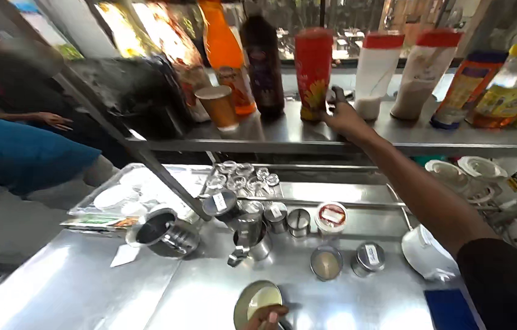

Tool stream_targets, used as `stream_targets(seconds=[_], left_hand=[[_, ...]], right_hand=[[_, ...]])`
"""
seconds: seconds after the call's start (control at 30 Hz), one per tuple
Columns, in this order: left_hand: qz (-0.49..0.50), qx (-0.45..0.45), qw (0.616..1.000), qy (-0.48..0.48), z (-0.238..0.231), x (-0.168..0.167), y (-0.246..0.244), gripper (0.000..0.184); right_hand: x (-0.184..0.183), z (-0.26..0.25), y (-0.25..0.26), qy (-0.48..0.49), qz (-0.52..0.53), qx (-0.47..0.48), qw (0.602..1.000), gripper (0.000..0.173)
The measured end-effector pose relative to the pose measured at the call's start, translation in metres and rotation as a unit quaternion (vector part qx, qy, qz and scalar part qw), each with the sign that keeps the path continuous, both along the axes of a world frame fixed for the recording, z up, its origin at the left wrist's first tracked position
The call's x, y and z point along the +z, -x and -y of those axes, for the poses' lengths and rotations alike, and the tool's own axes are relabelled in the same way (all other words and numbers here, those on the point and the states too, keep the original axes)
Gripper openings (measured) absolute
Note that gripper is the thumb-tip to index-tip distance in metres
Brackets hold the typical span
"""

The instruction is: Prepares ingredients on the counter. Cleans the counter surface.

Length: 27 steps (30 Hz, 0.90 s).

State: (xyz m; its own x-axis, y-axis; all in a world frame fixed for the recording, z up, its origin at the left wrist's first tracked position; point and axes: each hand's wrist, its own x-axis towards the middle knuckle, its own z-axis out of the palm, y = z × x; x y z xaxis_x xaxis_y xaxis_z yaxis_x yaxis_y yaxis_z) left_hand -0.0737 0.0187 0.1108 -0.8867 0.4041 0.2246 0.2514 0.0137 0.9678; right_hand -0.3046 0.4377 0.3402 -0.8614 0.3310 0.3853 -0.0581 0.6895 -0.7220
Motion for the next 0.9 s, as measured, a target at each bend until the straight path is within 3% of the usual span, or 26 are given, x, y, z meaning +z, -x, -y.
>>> stream_targets(seconds=[0.1,0.23,0.3,0.4,0.47,0.53,0.6,0.67,0.73,0.83,0.9], left_hand=[[-0.021,-0.011,0.999,0.022,0.007,0.011,-0.005,0.024],[-0.013,-0.022,0.999,0.019,0.006,0.011,-0.011,0.022],[0.003,-0.028,0.999,0.024,0.005,0.007,-0.019,0.020],[0.013,-0.043,0.999,0.024,-0.001,0.003,-0.030,0.017],[0.023,-0.063,0.998,0.020,-0.007,0.004,-0.035,0.017],[0.037,-0.088,0.995,0.028,-0.015,0.005,-0.037,0.021],[0.060,-0.106,0.992,0.030,-0.030,0.001,-0.039,0.023],[0.052,-0.108,0.989,0.085,-0.054,-0.019,-0.039,0.024],[-0.015,-0.080,0.969,0.234,-0.084,-0.052,-0.039,0.030],[-0.077,-0.063,0.908,0.408,-0.128,-0.099,-0.029,0.071],[-0.106,-0.013,0.882,0.458,-0.152,-0.127,-0.012,0.092]], right_hand=[[-0.007,0.013,-0.025,-0.023,-0.061,0.044,0.997,0.074],[-0.055,0.044,-0.106,-0.205,-0.133,0.093,0.965,0.067],[-0.119,0.047,-0.159,-0.262,-0.119,0.109,0.951,0.062],[-0.244,0.028,-0.233,-0.296,0.022,0.051,0.954,0.057],[-0.321,0.022,-0.280,-0.217,0.110,-0.021,0.970,0.065],[-0.368,0.033,-0.320,-0.061,0.118,-0.085,0.987,0.069],[-0.383,0.054,-0.346,0.041,0.100,-0.124,0.986,0.081],[-0.386,0.071,-0.356,0.033,0.104,-0.146,0.983,0.099],[-0.388,0.075,-0.355,-0.022,0.118,-0.136,0.983,0.101],[-0.387,0.068,-0.347,-0.068,0.133,-0.105,0.983,0.092],[-0.384,0.060,-0.344,-0.024,0.144,-0.100,0.984,0.095]])
